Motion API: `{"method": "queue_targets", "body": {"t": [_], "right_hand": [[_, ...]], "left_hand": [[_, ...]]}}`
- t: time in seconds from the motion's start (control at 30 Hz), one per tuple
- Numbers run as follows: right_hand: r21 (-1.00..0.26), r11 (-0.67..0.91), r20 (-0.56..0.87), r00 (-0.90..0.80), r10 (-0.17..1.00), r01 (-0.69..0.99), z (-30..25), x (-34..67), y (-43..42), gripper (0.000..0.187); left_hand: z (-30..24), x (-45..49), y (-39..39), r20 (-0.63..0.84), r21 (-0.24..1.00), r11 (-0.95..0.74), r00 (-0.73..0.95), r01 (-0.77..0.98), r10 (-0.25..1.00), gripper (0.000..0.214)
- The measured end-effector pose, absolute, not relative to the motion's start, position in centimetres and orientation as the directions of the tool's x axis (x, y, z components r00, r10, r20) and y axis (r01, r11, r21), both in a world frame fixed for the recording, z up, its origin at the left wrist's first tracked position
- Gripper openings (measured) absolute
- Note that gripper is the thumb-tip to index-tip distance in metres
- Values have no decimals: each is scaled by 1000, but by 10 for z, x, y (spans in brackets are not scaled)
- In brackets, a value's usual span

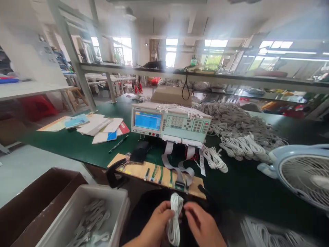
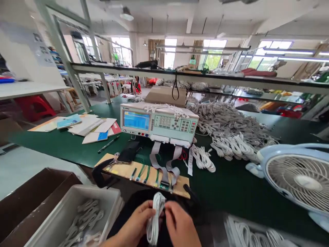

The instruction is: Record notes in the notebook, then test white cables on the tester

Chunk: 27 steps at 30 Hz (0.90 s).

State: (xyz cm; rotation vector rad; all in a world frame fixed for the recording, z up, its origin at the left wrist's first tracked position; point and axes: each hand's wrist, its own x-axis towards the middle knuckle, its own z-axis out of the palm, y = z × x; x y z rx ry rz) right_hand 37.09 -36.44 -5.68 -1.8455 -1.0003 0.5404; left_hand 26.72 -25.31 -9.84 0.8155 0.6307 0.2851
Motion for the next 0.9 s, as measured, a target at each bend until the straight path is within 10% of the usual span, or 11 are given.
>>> {"method": "queue_targets", "body": {"t": [0.17, 0.4, 0.67, 0.9], "right_hand": [[-966, -257, -181, 619, 764, 35, -70, 373, -348, 28], [-986, -167, -108, 733, 672, 8, -95, 364, -362, 36], [-853, 54, -371, 676, 636, -519, -120, 378, -366, 42], [-959, -252, -92, 698, 710, 130, -127, 381, -369, 27]], "left_hand": [[-80, 262, -259, -327, 791, 610, 818, -37, 473, 40], [-108, 277, -267, -175, 920, 389, 843, -44, 508, 49], [-102, 288, -280, -341, 759, 650, 876, 42, 340, 44], [-121, 291, -269, -410, 822, 554, 813, 133, 413, 42]]}}
